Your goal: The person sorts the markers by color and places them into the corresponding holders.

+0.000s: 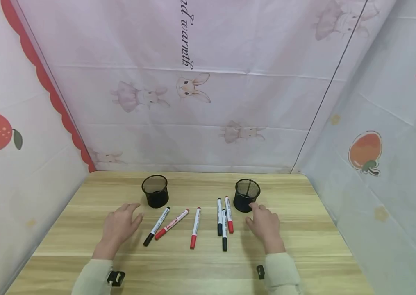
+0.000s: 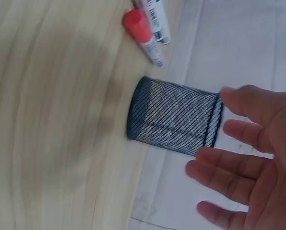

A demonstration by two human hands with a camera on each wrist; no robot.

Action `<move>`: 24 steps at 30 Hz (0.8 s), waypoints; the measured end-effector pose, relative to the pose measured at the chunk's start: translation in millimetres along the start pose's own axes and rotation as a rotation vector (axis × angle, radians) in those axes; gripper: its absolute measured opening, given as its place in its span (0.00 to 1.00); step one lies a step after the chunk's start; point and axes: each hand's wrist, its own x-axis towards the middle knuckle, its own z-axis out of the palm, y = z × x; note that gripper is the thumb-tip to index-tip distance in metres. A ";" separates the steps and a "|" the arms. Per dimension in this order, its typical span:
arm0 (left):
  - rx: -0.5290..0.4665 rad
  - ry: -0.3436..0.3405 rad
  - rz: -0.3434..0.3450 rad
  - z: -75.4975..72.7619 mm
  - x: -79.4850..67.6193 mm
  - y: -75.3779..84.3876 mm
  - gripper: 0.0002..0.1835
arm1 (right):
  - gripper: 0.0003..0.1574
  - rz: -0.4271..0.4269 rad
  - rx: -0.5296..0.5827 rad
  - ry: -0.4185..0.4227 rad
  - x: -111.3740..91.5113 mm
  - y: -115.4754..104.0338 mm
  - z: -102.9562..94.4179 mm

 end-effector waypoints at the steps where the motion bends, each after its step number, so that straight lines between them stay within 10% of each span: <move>1: -0.013 0.015 0.001 -1.0 -0.9 0.6 0.18 | 0.29 0.002 0.013 -0.006 -1.2 -2.6 1.0; 24: -0.378 -0.044 -0.201 16.3 -3.6 2.1 0.23 | 0.27 0.125 0.383 -0.007 -8.1 -44.7 37.0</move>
